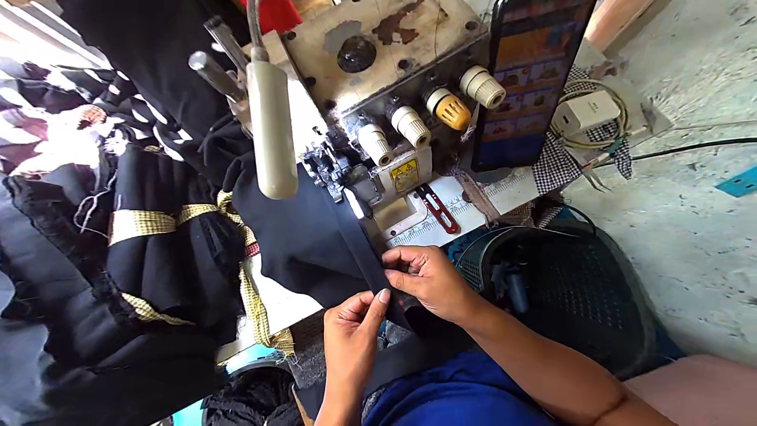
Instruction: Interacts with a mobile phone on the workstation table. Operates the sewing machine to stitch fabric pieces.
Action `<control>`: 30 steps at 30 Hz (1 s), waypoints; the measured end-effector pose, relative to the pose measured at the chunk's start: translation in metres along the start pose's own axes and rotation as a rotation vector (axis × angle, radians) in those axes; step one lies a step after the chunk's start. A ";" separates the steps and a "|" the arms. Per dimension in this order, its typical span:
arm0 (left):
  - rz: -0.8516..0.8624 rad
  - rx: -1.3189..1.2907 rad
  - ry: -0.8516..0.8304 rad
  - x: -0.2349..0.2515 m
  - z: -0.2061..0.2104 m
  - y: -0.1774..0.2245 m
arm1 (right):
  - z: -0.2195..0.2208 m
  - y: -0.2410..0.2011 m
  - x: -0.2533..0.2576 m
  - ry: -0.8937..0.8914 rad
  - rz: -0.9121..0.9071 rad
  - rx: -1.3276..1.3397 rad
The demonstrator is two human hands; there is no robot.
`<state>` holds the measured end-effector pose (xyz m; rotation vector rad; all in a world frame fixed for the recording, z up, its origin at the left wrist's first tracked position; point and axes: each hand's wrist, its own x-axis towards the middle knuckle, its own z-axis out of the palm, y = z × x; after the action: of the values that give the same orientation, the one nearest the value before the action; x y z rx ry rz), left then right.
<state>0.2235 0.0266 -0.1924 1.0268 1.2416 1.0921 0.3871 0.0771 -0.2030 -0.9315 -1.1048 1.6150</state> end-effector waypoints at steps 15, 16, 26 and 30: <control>0.142 0.126 -0.006 0.002 0.003 -0.001 | 0.000 -0.015 -0.004 -0.050 -0.109 -0.185; 0.177 0.240 -0.023 0.002 -0.001 0.002 | 0.002 -0.015 -0.003 -0.034 -0.100 -0.248; 0.661 0.823 0.149 0.045 -0.021 0.064 | 0.009 -0.029 -0.007 -0.045 -0.152 -0.317; 0.696 0.907 0.202 0.054 -0.022 0.052 | 0.002 -0.025 -0.008 -0.033 -0.151 -0.316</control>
<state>0.1992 0.0895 -0.1532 2.1971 1.6440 1.1608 0.3940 0.0722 -0.1783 -0.9992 -1.4465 1.3608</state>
